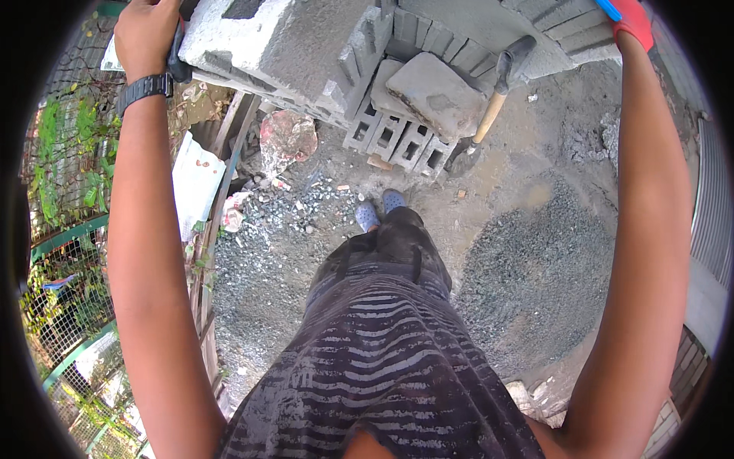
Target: The person puts on a pair of red and black work gloves while standing in an outdoor construction area, then places a blue scoop on a stack of concrete blocks.
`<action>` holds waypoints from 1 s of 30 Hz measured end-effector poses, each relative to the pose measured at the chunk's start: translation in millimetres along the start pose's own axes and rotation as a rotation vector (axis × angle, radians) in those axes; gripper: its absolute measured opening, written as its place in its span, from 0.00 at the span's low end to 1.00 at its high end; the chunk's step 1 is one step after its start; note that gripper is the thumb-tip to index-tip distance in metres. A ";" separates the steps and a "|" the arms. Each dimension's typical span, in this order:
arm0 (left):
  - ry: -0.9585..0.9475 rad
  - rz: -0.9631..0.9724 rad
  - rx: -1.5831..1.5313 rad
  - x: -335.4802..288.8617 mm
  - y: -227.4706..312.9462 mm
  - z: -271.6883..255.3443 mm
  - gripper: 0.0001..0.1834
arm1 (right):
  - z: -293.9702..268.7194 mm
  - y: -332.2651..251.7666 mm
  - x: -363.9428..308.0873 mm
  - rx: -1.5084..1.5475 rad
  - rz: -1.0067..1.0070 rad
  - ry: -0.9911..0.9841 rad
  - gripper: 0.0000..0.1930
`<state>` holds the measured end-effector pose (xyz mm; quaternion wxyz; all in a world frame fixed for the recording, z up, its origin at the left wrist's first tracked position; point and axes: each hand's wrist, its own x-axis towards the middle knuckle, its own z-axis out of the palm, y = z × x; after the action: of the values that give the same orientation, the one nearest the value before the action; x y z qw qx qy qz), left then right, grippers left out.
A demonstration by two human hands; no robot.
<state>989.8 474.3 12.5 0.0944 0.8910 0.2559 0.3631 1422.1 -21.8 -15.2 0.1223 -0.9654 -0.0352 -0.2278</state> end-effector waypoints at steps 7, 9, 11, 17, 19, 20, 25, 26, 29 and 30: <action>-0.089 -0.038 0.025 9.0 -14.6 20.8 0.25 | -27.8 -13.7 -24.3 0.057 0.133 0.090 0.37; -0.131 -0.056 -0.012 11.9 -3.8 25.9 0.25 | -32.0 29.3 -1.9 -0.375 -0.263 0.224 0.20; -0.151 -0.112 -0.056 9.3 -1.4 28.0 0.26 | -24.1 74.5 -11.1 0.321 -0.372 0.780 0.16; -0.059 -0.043 -0.053 2.5 4.7 22.1 0.24 | -7.6 76.7 -216.4 1.172 0.164 0.346 0.09; -0.071 -0.070 -0.043 4.9 -0.7 24.6 0.24 | 8.9 59.2 -250.5 0.774 -0.233 0.134 0.16; -0.050 -0.062 -0.024 3.4 -8.6 23.9 0.24 | 7.4 40.2 -250.5 0.680 -0.353 0.008 0.21; -0.052 -0.132 -0.056 3.5 -2.0 21.7 0.24 | 51.3 7.5 -215.1 0.359 -0.662 -0.366 0.31; -0.047 -0.124 -0.040 4.9 -1.1 21.5 0.24 | 55.4 5.2 -210.5 0.256 -0.662 -0.476 0.33; -0.031 -0.114 0.016 5.6 -1.9 20.6 0.24 | 63.0 7.7 -212.9 0.113 -0.715 -0.664 0.35; -0.026 -0.137 0.016 7.7 -0.1 22.4 0.24 | 64.0 11.4 -216.9 0.065 -0.747 -0.729 0.36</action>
<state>1010.0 478.8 1.0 0.1150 0.8767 0.3179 0.3422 1257.2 -19.4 -170.4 0.0424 -0.8993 -0.4246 0.0960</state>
